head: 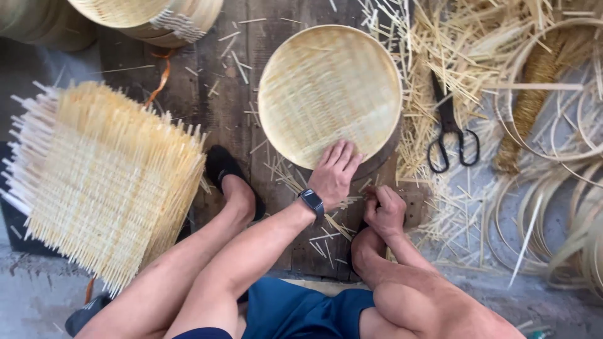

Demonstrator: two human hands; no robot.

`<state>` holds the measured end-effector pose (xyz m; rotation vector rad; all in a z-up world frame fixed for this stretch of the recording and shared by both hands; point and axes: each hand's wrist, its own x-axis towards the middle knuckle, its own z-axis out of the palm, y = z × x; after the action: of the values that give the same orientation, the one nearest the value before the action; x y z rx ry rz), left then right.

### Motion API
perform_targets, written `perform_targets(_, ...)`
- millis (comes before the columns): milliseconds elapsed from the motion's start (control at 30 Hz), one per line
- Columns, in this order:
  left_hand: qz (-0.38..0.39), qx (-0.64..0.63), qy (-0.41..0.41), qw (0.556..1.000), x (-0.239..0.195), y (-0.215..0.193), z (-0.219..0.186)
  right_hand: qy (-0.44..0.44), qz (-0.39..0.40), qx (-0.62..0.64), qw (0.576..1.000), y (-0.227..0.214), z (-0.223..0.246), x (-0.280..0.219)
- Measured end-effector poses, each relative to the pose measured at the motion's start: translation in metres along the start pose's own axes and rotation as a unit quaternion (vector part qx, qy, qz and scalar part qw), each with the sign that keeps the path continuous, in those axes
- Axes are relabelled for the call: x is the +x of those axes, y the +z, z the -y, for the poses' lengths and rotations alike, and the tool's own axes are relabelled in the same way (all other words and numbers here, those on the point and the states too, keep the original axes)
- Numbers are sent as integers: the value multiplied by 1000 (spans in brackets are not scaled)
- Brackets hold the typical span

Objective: The person is weaving a circular bamboo lid, fitting it into a bamboo rim, and trimming the edges using scissors.

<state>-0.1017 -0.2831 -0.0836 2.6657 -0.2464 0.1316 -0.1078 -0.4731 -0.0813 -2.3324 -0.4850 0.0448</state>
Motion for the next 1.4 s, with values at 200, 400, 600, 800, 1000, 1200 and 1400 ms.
perform_targets(200,-10,74,126,989,-25,-24,113,-15,-13,-5,1000,7,-3,4)
perform_targets(400,-84,212,60,972,34,-152,255,-19,-3,-22,1000,10,-3,3)
perform_targets(600,-196,216,-70,954,63,-208,361,-9,22,-58,998,12,-5,2)
perform_targets(800,-216,176,-134,951,69,-187,394,-13,32,-71,997,12,-5,5)
perform_targets(1000,-196,133,-142,961,67,-194,380,-9,39,-84,996,16,-14,1)
perform_targets(1200,-118,181,-225,950,69,-188,393,-6,29,-82,996,17,-12,1)
perform_targets(1400,-88,140,-310,936,-46,-218,318,-7,12,-59,998,12,-6,2)
